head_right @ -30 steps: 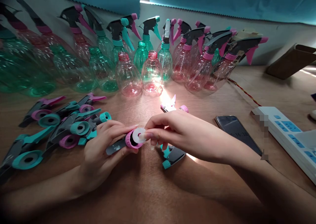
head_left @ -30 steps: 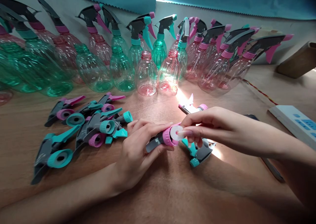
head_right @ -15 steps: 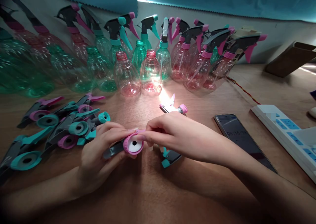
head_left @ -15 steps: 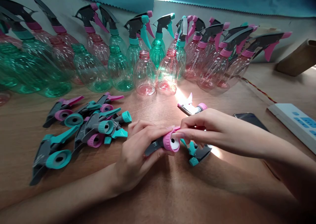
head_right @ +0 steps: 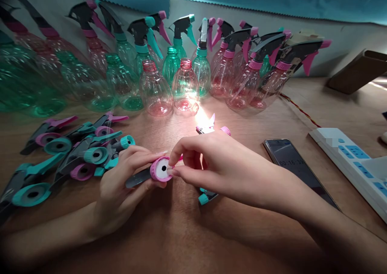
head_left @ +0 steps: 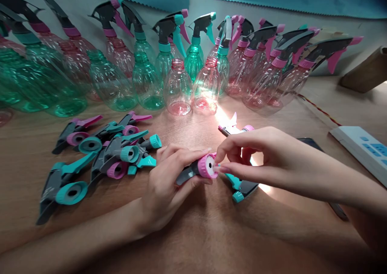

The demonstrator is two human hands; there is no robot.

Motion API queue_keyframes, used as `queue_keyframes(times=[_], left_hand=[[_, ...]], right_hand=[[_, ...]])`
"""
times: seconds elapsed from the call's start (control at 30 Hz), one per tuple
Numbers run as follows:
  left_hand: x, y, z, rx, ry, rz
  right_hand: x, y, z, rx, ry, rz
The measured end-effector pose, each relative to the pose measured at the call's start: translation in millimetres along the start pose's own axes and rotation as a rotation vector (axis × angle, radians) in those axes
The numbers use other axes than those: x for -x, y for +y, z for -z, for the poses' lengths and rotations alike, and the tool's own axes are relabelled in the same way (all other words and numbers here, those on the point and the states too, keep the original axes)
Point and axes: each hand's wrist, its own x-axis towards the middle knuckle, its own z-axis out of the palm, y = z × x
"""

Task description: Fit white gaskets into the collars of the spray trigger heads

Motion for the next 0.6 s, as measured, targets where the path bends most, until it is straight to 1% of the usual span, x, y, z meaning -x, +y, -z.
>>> queue_keyframes(times=[0.2, 0.3, 0.4, 0.6], left_hand=[[3.6, -1.2, 0.0, 0.003, -0.011, -0.031], [3.4, -1.4, -0.1, 0.012, -0.016, -0.030], [2.0, -0.4, 0.3, 0.019, -0.014, -0.025], [1.2, 0.1, 1.1, 0.020, -0.008, -0.014]], right_hand=[[4.1, -1.2, -4.4, 0.150, 0.079, 0.103], [6.4, -0.4, -5.4, 0.208, 0.086, 0.146], [7.2, 0.4, -4.6, 0.223, 0.076, 0.169], [4.8, -0.5, -6.7, 0.226, 0.131, 0.175]])
